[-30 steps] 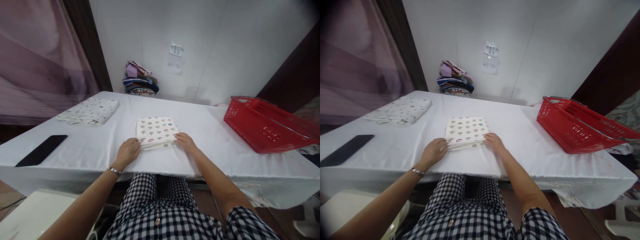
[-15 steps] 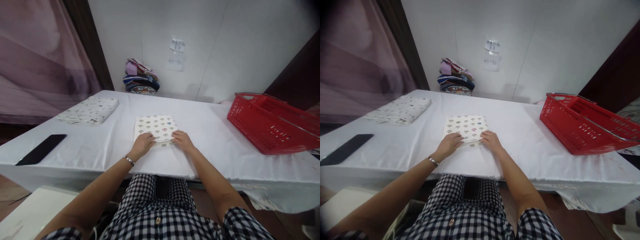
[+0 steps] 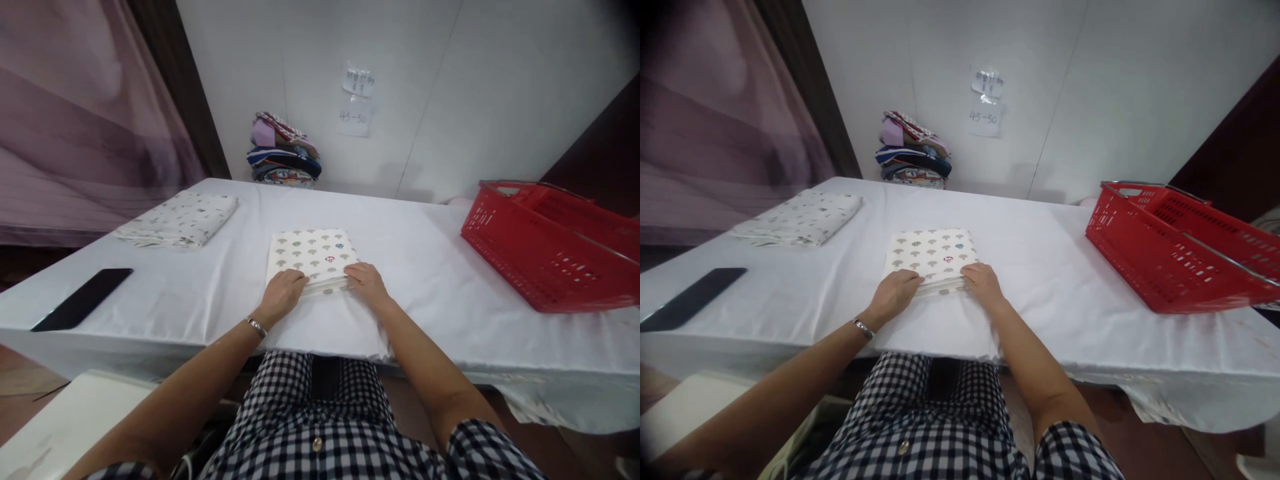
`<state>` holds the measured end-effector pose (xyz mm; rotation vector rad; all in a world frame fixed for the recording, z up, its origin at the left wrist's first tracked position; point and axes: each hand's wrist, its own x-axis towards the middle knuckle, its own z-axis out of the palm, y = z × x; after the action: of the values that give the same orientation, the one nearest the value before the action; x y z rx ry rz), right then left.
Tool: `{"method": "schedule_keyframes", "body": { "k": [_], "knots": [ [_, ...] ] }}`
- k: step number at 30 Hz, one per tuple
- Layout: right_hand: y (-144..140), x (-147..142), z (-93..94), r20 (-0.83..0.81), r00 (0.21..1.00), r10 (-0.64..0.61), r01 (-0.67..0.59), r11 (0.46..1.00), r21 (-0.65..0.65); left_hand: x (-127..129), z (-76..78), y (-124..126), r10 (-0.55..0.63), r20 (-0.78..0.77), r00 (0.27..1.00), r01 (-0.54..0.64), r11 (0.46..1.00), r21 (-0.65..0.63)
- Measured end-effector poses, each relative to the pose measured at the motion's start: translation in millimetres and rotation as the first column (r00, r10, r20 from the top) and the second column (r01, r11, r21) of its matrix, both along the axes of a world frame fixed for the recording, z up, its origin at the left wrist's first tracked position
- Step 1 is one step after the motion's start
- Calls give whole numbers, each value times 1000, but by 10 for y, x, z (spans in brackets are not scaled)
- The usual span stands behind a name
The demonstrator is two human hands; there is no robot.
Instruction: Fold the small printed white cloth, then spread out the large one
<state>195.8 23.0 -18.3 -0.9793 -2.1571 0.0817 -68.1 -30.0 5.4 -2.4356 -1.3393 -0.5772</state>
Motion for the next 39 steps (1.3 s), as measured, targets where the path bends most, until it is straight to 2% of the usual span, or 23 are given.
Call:
{"method": "schedule_keyframes", "body": {
  "k": [6, 14, 20, 25, 31, 35, 39],
  "knots": [
    [-5, 101, -60, -78, 992, 103, -106, 994, -38, -23, -29, -27, -5, 65, 998, 5, 1000, -5],
    [-4, 125, -133, -116, 991, 71, -90, 983, -162, 106, 37, -82, 0, 97, 995, 8, 997, -82],
    [-28, 143, -96, -107, 993, 52, -76, 970, -232, 165, -127, -39, -75, 130, 989, 97, 980, -172],
    [-61, 191, -120, -183, 983, 33, -93, 938, -334, 108, -171, -26, -62, 155, 986, 91, 978, -186],
    [-63, 226, -156, -366, 928, -74, -126, 860, -494, -61, -156, -56, -24, 129, 991, 47, 983, -178],
    [-53, 240, -124, -445, 887, -128, -152, 827, -541, -254, -176, -112, 29, 146, 989, -5, 987, -160],
    [-61, 239, -87, -473, 865, -170, -143, 819, -556, -368, -184, -201, 109, 177, 978, -77, 981, -178]
  ]
}}
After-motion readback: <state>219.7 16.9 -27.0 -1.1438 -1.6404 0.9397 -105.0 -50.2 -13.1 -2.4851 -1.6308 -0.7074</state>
